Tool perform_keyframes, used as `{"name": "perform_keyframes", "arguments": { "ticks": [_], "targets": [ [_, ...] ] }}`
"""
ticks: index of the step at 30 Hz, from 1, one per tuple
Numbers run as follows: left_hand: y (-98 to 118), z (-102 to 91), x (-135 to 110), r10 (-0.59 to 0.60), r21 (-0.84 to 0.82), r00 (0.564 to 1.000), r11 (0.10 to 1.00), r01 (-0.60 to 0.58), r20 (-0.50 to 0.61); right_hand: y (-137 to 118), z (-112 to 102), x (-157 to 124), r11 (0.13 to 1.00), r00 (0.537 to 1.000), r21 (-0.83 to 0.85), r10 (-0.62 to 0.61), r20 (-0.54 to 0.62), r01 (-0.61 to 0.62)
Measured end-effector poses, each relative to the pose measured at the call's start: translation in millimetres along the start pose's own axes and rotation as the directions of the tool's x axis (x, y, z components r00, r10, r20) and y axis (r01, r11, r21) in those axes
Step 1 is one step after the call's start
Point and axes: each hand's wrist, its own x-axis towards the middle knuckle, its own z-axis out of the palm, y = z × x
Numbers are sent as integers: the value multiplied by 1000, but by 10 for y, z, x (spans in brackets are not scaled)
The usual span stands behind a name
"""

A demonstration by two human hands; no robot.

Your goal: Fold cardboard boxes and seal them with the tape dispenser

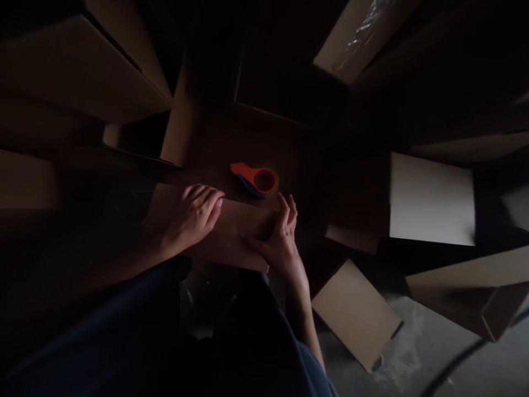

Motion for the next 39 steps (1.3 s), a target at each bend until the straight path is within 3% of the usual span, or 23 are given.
{"name": "perform_keyframes", "arguments": {
  "ticks": [14, 25, 29, 34, 39],
  "targets": [
    [-32, 11, -13, 41, 29, 999, 999, -41, -13, -390, 250, 31, 941, 998, -333, -60, -11, 53],
    [-20, 11, -6, 38, 43, 999, 998, -38, 9, -645, 478, 2, 953, 979, -227, -203, 21, 202],
    [-20, 11, -3, 35, 26, 999, 999, -35, 7, -589, 427, -29, 953, 976, -210, -218, 27, 219],
    [-23, 20, -2, 46, 9, 999, 999, -46, -25, -478, 251, -90, 963, 992, -238, -128, 4, 126],
    [-9, 10, 10, 35, 1, 999, 999, -35, -19, -300, 8, -110, 967, 992, -234, -81, 96, 101]
  ]
}}
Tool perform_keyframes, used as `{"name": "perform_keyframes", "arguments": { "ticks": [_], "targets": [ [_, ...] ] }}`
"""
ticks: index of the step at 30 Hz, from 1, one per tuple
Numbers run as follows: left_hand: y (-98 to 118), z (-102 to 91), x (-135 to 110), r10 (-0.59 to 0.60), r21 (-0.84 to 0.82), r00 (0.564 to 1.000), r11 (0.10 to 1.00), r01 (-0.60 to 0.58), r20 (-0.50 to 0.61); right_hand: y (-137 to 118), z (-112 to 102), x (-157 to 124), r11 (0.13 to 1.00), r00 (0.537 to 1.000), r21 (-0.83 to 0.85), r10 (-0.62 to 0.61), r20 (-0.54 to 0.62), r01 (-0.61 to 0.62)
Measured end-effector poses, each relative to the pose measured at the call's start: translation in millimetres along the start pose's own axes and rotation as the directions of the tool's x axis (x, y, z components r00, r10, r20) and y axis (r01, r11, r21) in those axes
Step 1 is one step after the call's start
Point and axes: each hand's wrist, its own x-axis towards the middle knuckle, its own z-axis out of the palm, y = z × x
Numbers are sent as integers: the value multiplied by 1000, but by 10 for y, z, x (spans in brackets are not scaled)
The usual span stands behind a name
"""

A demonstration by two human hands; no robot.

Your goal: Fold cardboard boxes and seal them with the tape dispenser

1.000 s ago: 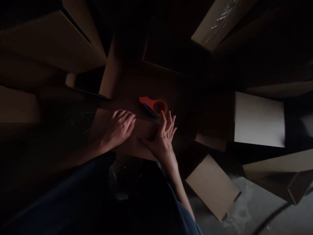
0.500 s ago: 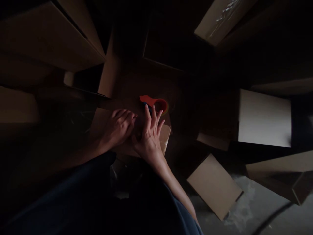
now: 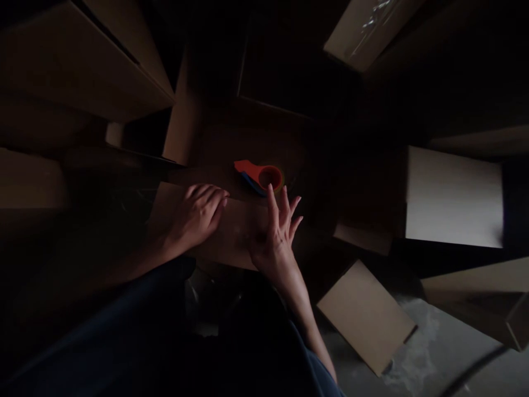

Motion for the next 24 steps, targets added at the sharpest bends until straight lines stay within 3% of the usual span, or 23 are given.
{"name": "perform_keyframes", "arguments": {
  "ticks": [3, 7, 12, 19, 24],
  "targets": [
    [0, -6, 6, -9, -1, 1000, 1000, 9, 17, 12, -19, 18, 999, 1000, -36, -11, 9, 12],
    [-5, 3, -1, -14, 2, 1000, 1000, 14, 19, -205, 101, 81, 994, 997, -112, -26, -72, 18],
    [-7, 28, -12, -8, 36, 1000, 999, 7, 10, -397, 184, 139, 990, 995, -136, -59, -86, 47],
    [-6, -1, 0, -8, 7, 1000, 1000, 8, 24, -134, -15, 94, 996, 996, -86, -8, -89, 0],
    [-7, -7, 3, -23, 2, 999, 1000, 23, 46, -111, 23, 145, 997, 993, -75, 8, -114, -17]
  ]
}}
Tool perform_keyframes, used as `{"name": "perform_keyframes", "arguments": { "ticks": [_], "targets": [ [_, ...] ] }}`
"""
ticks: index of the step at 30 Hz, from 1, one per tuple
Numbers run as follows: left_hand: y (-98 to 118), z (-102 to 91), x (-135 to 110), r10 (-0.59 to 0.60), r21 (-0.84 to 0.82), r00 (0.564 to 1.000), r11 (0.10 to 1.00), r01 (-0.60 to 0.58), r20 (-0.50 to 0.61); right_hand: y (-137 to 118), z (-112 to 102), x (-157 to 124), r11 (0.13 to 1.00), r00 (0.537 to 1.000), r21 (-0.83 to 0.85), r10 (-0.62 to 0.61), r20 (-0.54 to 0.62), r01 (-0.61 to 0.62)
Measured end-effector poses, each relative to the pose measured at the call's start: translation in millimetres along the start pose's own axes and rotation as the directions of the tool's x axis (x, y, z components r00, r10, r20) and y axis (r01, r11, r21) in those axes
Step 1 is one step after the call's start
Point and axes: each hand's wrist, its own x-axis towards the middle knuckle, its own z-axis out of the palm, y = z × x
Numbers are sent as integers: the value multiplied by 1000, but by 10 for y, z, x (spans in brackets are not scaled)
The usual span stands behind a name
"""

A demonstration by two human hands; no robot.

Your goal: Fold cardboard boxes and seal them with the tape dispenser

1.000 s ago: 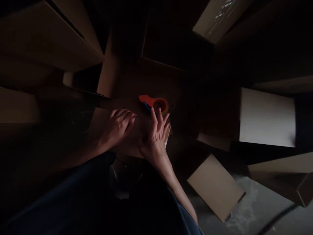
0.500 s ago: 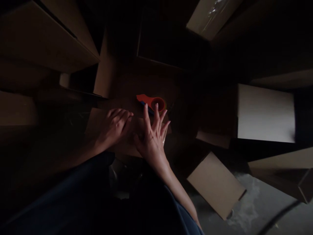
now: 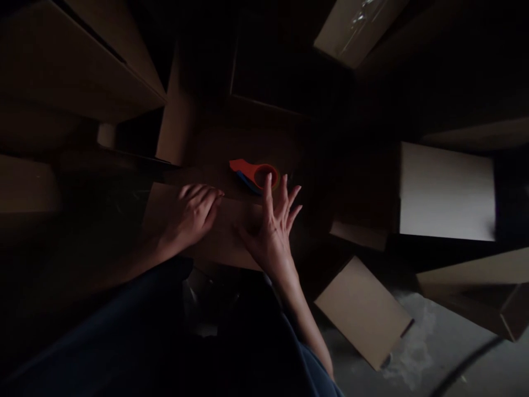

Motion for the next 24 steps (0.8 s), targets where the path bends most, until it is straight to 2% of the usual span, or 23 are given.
{"name": "perform_keyframes", "arguments": {
  "ticks": [4, 10, 14, 19, 24],
  "targets": [
    [-5, 14, -7, 9, 20, 1000, 1000, -9, 2, -1, 43, 21, 999, 999, 47, -10, 30, 8],
    [12, -1, 2, 0, 0, 1000, 1000, 0, -11, 143, -31, -13, 1000, 1000, 20, 0, 16, 0],
    [7, 16, -7, 13, 34, 1000, 999, -13, -14, 30, 36, 13, 1000, 1000, 13, -2, 22, 2],
    [-17, 54, -23, 28, 40, 999, 999, -26, -37, -203, 152, 46, 997, 997, -15, -70, 38, 71],
    [4, 12, 2, 8, 24, 1000, 1000, -8, 10, -53, 41, 18, 999, 998, 0, -36, 49, 36]
  ]
}}
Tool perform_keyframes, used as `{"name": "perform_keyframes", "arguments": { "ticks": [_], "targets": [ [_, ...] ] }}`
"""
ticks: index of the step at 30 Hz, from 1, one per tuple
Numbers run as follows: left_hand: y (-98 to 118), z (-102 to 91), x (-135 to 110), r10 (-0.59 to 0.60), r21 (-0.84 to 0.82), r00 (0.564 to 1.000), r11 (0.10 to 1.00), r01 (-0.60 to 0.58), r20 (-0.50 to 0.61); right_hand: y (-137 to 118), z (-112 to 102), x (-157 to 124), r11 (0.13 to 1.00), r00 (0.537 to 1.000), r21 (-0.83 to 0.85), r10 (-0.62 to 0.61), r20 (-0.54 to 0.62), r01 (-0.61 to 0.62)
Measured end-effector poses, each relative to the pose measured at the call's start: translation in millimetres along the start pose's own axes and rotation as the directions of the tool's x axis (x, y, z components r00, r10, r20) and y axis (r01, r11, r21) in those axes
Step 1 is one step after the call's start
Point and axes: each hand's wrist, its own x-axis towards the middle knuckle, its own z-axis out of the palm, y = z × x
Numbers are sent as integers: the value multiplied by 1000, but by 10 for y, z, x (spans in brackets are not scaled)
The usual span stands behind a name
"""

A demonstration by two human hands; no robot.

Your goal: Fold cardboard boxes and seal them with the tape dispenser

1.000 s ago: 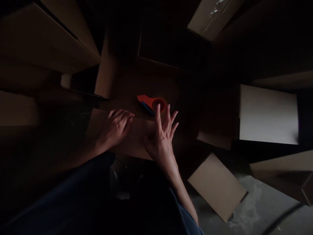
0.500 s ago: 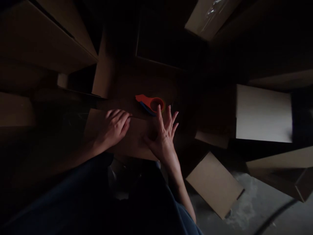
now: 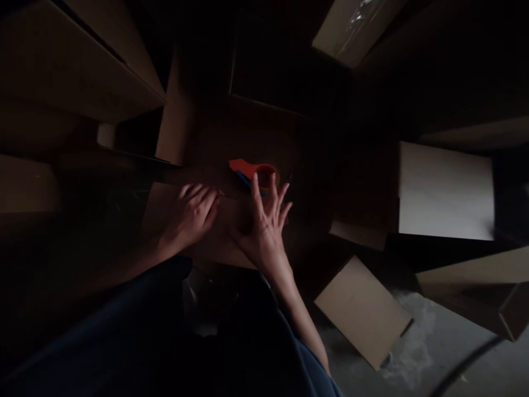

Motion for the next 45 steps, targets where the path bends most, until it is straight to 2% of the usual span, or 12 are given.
{"name": "perform_keyframes", "arguments": {
  "ticks": [4, 9, 13, 16, 20, 24, 28, 36, 45],
  "targets": [
    [6, -8, 6, -21, -38, 1000, 999, 21, 6, 89, -55, -21, 1000, 999, 17, 21, -31, -20],
    [-27, -22, -23, -33, -146, 999, 989, 28, -34, -109, 74, 34, 1000, 1000, 3, -12, -24, 12],
    [-47, -103, -43, -175, -411, 971, 907, 93, -166, -133, 93, 43, 1000, 1000, 20, -14, -23, 14],
    [-41, -143, -48, -259, -500, 940, 858, 119, -221, -15, 21, 9, 999, 1000, 42, 6, -22, -5],
    [-30, -135, -42, -225, -488, 948, 868, 91, -224, 45, -36, -16, 999, 999, 31, 27, -32, -26],
    [-41, -106, -36, -206, -464, 954, 882, 84, -219, -133, 76, 20, 1000, 998, -5, -11, -57, 10],
    [-55, -82, -35, -177, -441, 958, 896, 61, -228, -274, 174, 48, 997, 997, 7, -75, -12, 75],
    [-52, -83, -33, -170, -385, 970, 918, 91, -176, -70, 24, -21, 1000, 1000, 9, 6, 0, -6],
    [-58, -48, -26, -145, -387, 966, 920, 53, -214, -257, 164, 70, 998, 999, -59, -19, 38, 22]
  ]
}}
